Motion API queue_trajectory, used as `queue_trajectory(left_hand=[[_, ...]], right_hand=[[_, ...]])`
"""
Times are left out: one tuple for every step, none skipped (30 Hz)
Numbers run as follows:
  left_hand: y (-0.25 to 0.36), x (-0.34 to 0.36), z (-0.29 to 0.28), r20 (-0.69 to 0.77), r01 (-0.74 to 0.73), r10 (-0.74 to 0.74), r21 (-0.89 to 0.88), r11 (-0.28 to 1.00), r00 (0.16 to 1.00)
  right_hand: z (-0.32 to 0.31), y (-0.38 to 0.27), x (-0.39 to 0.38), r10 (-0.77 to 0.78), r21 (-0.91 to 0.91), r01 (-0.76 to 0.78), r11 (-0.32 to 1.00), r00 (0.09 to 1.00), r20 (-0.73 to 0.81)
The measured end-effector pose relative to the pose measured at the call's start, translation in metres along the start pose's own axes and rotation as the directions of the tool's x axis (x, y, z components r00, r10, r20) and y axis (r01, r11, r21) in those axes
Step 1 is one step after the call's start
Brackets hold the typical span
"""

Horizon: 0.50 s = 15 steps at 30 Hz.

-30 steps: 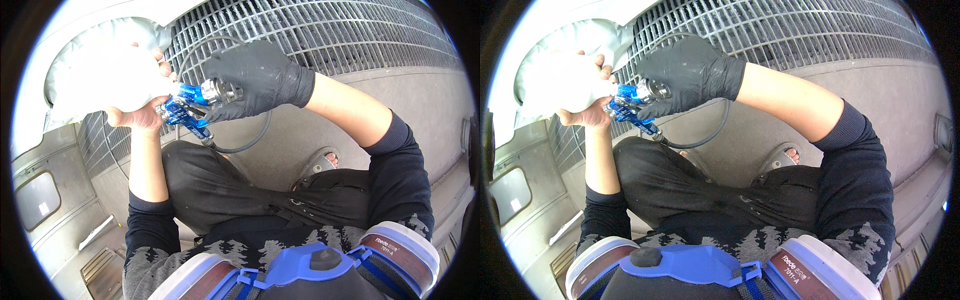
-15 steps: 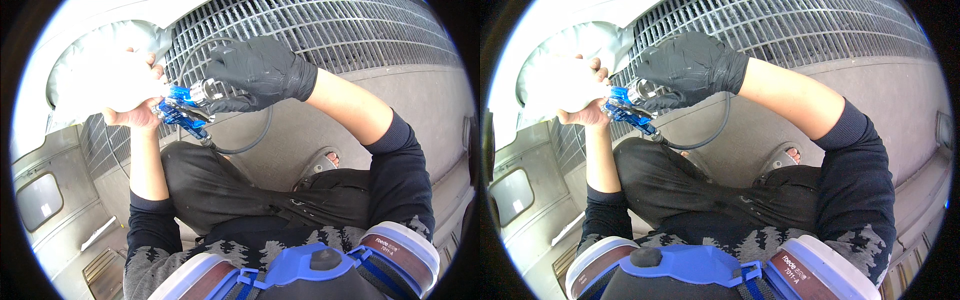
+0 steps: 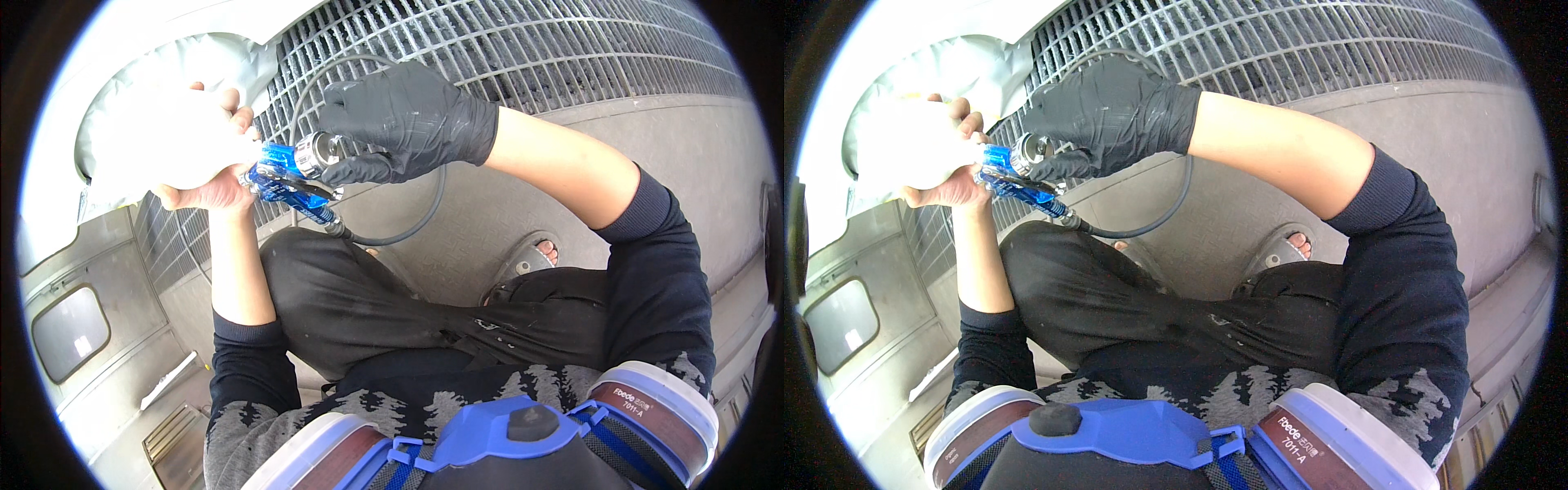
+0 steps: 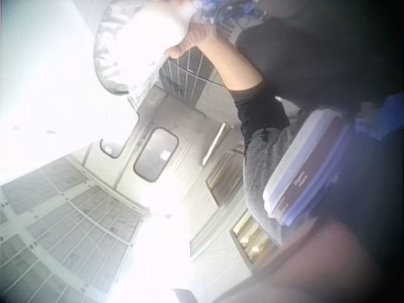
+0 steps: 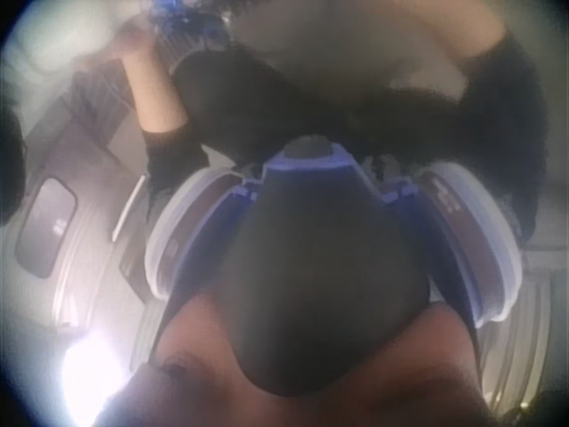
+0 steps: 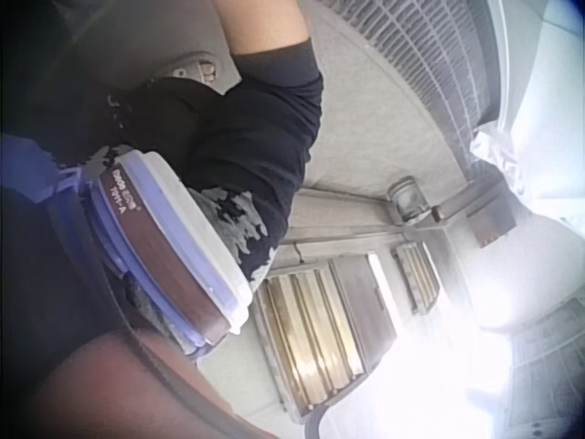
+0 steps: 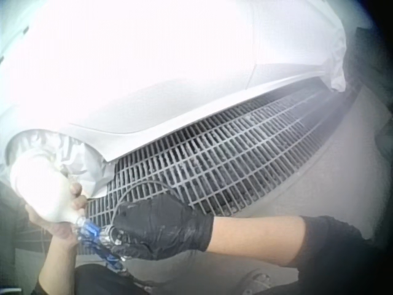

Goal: The person uses a spray gun to apply white paint to a car bumper in a paint booth. They move the gun in steady horizontal passes across the surface, briefly refilling the paint cup, and continue spraying until the bumper is fully coated.

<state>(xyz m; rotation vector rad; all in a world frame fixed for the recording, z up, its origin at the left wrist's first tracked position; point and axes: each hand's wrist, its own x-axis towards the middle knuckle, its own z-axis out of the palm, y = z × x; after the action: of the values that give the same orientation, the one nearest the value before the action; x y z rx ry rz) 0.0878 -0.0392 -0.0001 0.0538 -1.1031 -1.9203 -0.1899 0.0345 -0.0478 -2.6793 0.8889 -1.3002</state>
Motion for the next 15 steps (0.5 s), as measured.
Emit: queue_trajectory(left_hand=[[-0.001, 0.0, 0.0, 0.038, 0.025, -0.024, -0.025, 0.999, 0.999], [-0.001, 0.0, 0.0, 0.039, 0.022, -0.021, -0.024, 0.999, 0.999], [0.0, 0.0, 0.001, 0.031, 0.029, -0.028, -0.025, 0.999, 0.999], [0.001, -0.001, 0.001, 0.022, 0.041, -0.04, -0.029, 0.999, 0.999], [0.001, -0.001, 0.001, 0.01, 0.034, -0.034, -0.019, 0.999, 0.999], [0.002, -0.002, 0.001, -0.003, 0.032, -0.032, -0.011, 0.999, 0.999], [0.002, -0.003, 0.002, -0.018, 0.038, -0.038, -0.002, 0.999, 0.999], [0.002, -0.002, 0.001, -0.058, -0.001, 0.003, 0.034, 0.999, 0.998], [0.002, -0.001, 0.001, -0.098, -0.033, 0.04, 0.073, 0.997, 0.994], [0.001, -0.001, 0.001, -0.15, -0.069, 0.084, 0.106, 0.992, 0.985], [0.001, -0.001, 0.001, -0.089, -0.04, 0.046, 0.069, 0.997, 0.995], [0.0, -0.001, 0.002, -0.039, -0.013, 0.014, 0.026, 1.0, 0.999], [-0.001, -0.001, 0.002, 0.02, 0.026, -0.025, -0.004, 1.0, 0.999], [0.0, -0.001, 0.003, 0.026, 0.031, -0.03, -0.032, 0.999, 0.999], [0.0, -0.001, 0.003, 0.04, 0.047, -0.045, -0.049, 0.998, 0.998]], right_hand=[[0.003, 0.001, -0.001, 0.002, 0.057, 0.001, 0.998, 0.999, -0.045], [0.006, 0.001, -0.001, -0.003, 0.061, 0.006, 0.998, 0.999, -0.052], [0.008, 0.001, -0.001, -0.005, 0.06, 0.009, 0.998, 0.998, -0.068], [0.009, 0.001, -0.001, -0.002, 0.051, 0.005, 0.999, 0.998, -0.064], [0.008, 0.0, -0.002, 0.026, 0.069, -0.021, 0.997, 0.997, -0.068], [0.007, -0.002, -0.002, 0.058, 0.077, -0.054, 0.996, 0.997, -0.053], [0.005, -0.004, -0.002, 0.096, 0.073, -0.093, 0.993, 0.995, -0.038], [0.003, -0.008, -0.002, 0.109, 0.077, -0.104, 0.992, 0.992, -0.058], [0.001, -0.012, -0.001, 0.126, 0.069, -0.121, 0.99, 0.989, -0.079], [-0.001, -0.015, 0.001, 0.145, 0.048, -0.142, 0.989, 0.986, -0.084], [-0.002, -0.018, 0.003, 0.156, 0.078, -0.151, 0.985, 0.986, -0.065], [-0.003, -0.02, 0.006, 0.171, 0.094, -0.167, 0.981, 0.985, -0.032], [-0.003, -0.021, 0.008, 0.185, 0.109, -0.184, 0.977, 0.983, 0.002], [-0.003, -0.021, 0.011, 0.181, 0.103, -0.184, 0.978, 0.983, 0.041], [-0.002, -0.021, 0.014, 0.176, 0.098, -0.184, 0.978, 0.981, 0.079]])
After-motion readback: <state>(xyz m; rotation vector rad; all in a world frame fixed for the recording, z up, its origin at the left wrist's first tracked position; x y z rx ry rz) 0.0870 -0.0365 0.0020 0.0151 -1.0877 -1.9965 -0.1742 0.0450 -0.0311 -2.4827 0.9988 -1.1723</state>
